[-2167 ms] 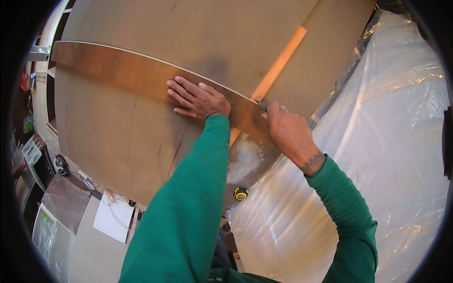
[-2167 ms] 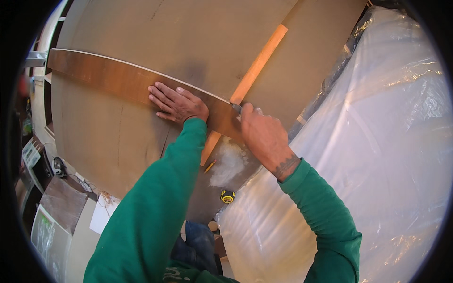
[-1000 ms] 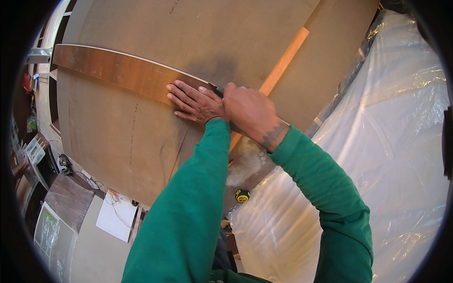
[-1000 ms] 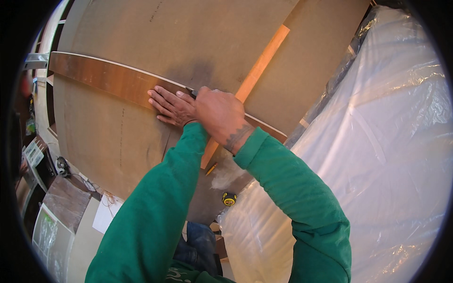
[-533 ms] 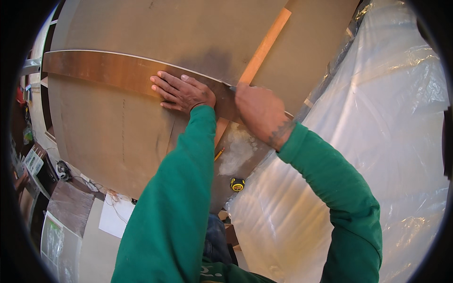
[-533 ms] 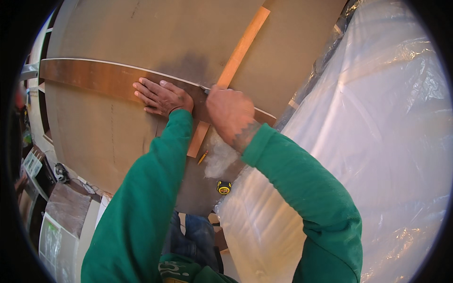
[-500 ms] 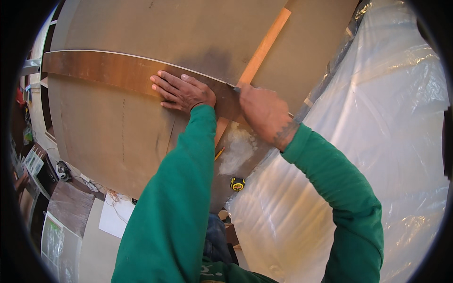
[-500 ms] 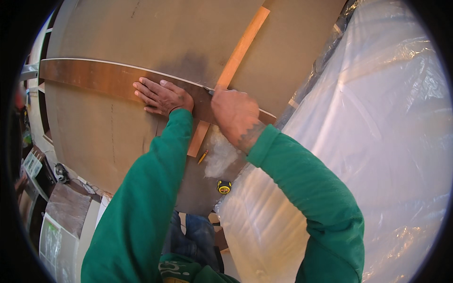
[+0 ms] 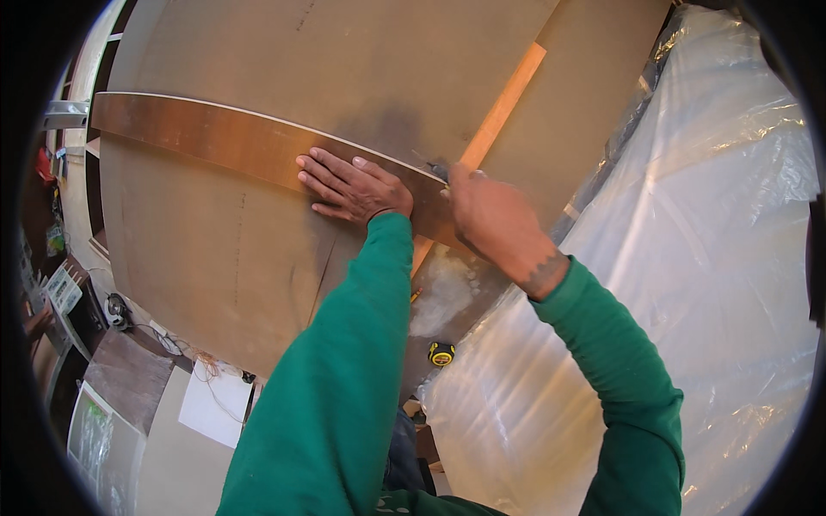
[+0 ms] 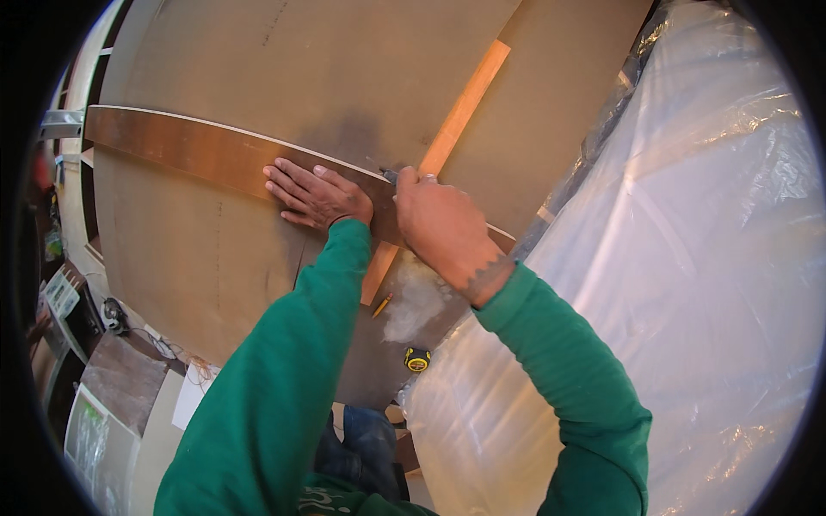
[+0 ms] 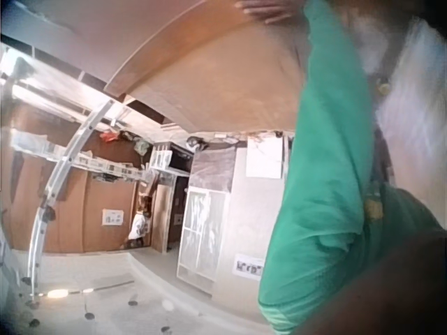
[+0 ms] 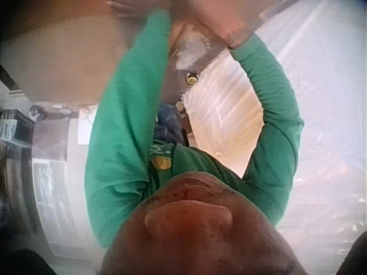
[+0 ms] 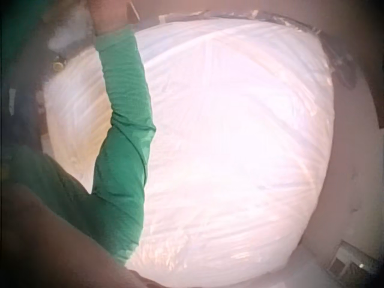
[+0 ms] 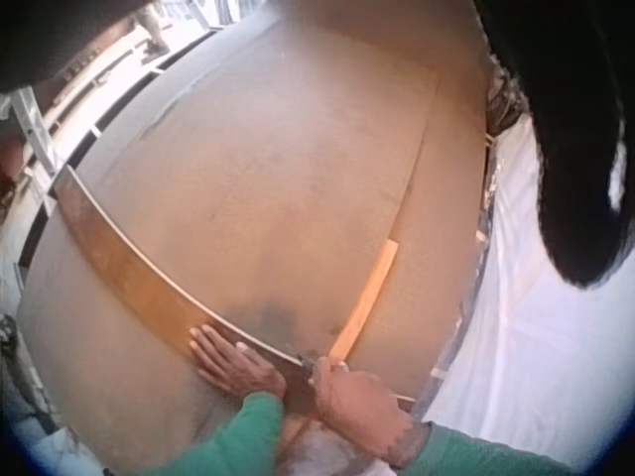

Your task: The person measures a large sheet of wood with a tape measure and marks it with a pencil. They then use a straight edge and a utility knife to cut the wood along the marked line. Finally, they lift and move the cut piece of wood.

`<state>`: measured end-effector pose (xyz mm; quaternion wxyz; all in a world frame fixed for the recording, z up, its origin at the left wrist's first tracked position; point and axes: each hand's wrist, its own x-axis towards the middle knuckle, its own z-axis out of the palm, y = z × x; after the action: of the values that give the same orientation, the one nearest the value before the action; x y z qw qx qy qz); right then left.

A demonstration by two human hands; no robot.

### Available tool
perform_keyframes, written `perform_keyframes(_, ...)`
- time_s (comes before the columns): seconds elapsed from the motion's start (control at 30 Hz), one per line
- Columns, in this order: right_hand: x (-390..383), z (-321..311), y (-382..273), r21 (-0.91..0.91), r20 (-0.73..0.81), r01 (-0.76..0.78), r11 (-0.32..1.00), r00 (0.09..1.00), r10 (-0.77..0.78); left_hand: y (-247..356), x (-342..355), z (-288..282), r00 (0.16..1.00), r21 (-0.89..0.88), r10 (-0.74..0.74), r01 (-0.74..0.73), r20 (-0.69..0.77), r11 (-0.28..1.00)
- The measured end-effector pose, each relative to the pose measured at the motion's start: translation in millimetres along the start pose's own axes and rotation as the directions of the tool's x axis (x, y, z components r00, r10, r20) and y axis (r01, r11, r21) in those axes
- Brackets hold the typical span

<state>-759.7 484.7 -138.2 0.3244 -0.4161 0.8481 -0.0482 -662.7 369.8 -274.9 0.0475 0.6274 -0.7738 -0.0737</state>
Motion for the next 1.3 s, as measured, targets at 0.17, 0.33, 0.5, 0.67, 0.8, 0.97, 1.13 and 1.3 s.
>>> perform_keyframes(0.17,29,28,-20,0.112,-0.031,-0.008,0.994,0.999,0.012,2,0,1,1.0,0.021,-0.022,0.022,-0.003,1.0)
perform_keyframes(0.33,53,33,-28,0.112,-0.022,0.056,0.992,0.998,-0.054,-5,2,9,1.0,0.083,-0.023,0.024,-0.017,0.996)
perform_keyframes(0.5,57,28,-30,0.095,0.014,0.062,0.994,0.998,-0.064,-7,2,15,0.998,0.107,-0.013,0.019,-0.057,0.994)
perform_keyframes(0.67,55,28,-40,-0.005,-0.025,0.015,1.0,1.0,-0.015,-9,1,19,0.998,0.123,-0.008,0.016,-0.069,0.992)
perform_keyframes(0.8,51,26,-43,-0.027,-0.053,0.02,0.999,0.998,-0.022,-11,2,21,0.997,0.113,-0.008,0.017,-0.074,0.993)
perform_keyframes(0.97,57,23,-38,-0.003,0.025,0.029,1.0,0.999,-0.029,-11,1,20,0.997,0.12,0.002,0.007,-0.076,0.993)
perform_keyframes(1.13,58,20,-48,0.141,0.009,-0.016,0.99,1.0,0.015,-13,0,27,0.993,0.138,0.001,0.015,-0.115,0.99)
perform_keyframes(1.3,60,9,-53,0.205,0.085,-0.087,0.975,0.994,0.07,-21,3,37,0.991,0.219,0.024,0.006,-0.132,0.976)
